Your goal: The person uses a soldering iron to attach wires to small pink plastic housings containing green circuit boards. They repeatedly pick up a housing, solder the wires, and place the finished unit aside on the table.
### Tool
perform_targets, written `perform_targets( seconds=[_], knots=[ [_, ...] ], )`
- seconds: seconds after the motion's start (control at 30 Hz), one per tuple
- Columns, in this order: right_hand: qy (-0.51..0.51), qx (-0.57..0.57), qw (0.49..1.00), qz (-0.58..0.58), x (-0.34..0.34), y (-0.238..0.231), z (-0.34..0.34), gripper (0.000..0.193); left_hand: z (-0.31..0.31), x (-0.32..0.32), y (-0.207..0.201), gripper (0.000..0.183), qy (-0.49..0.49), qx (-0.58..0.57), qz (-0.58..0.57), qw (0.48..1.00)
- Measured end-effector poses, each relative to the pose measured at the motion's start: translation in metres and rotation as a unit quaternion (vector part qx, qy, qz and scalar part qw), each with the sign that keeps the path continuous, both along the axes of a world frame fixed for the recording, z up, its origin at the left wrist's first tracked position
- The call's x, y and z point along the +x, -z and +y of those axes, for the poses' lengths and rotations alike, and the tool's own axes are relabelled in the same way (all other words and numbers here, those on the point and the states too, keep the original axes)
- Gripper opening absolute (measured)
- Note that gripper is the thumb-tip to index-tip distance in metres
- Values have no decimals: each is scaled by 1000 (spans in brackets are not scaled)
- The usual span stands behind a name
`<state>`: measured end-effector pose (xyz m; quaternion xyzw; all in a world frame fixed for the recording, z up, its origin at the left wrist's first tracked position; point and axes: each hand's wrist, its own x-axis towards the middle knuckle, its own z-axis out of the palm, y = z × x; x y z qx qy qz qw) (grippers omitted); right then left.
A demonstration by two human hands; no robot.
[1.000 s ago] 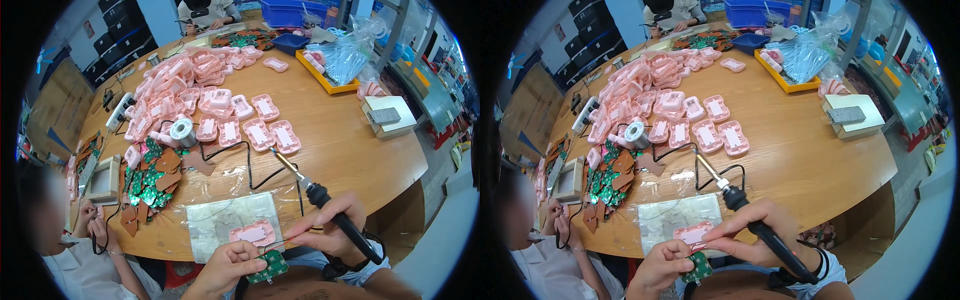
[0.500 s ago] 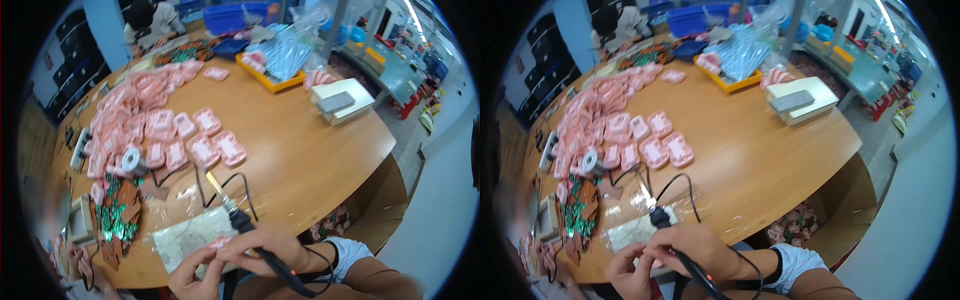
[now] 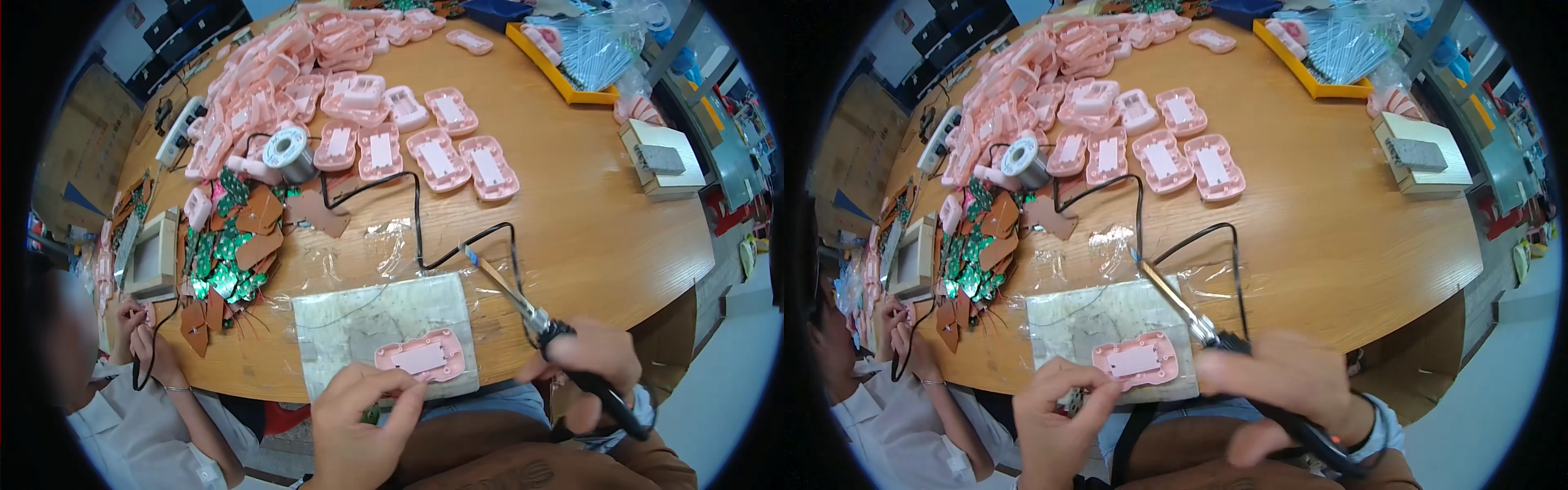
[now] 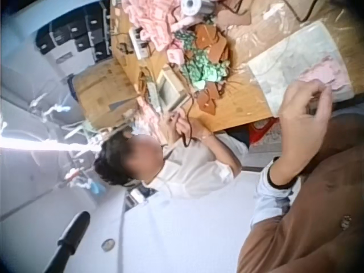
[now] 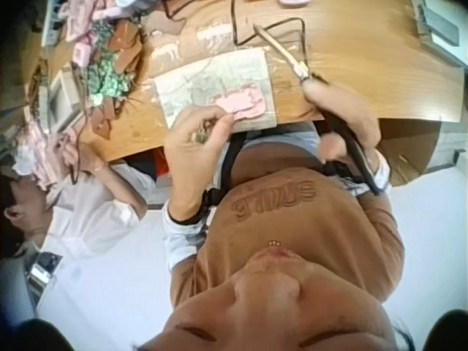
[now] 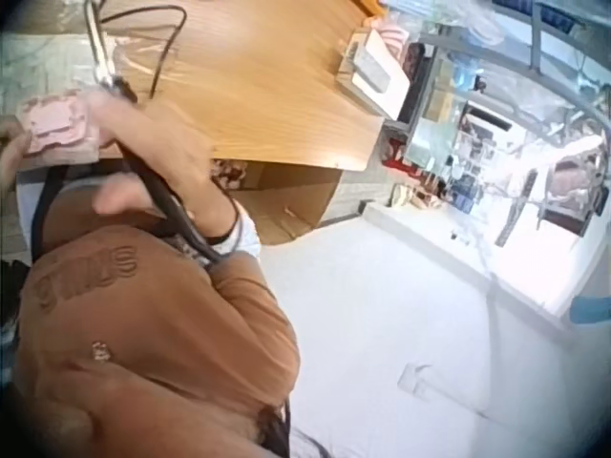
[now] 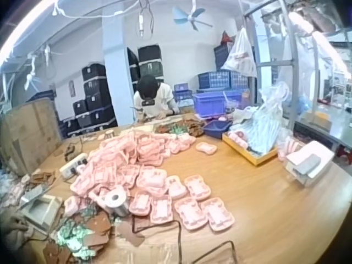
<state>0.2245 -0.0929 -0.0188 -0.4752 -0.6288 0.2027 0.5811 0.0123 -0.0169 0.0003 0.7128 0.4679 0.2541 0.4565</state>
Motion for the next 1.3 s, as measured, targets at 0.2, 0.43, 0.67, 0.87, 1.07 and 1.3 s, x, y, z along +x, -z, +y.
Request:
perform_targets(
  seconds=[0.2,0.43,0.67,0.87,1.07,1.3],
  knots=[
    [96,-52,991,80,8,18,-34,33,-2,12,42,13,36,162,124,978],
    [-28,-124,991,-34,13,29,-40,27,0,15,53,14,37,106,112,987],
    [-56,-128,989,-48,11,34,-31,25,1,19,51,13,31,72,115,990],
    [-68,-117,989,-66,18,27,-25,25,1,20,49,12,25,45,112,992],
    [-23,-109,993,-36,20,28,-27,26,3,20,50,12,35,65,123,990],
    [-28,-108,993,-33,19,31,-27,26,4,21,48,12,36,62,131,989]
  ],
)
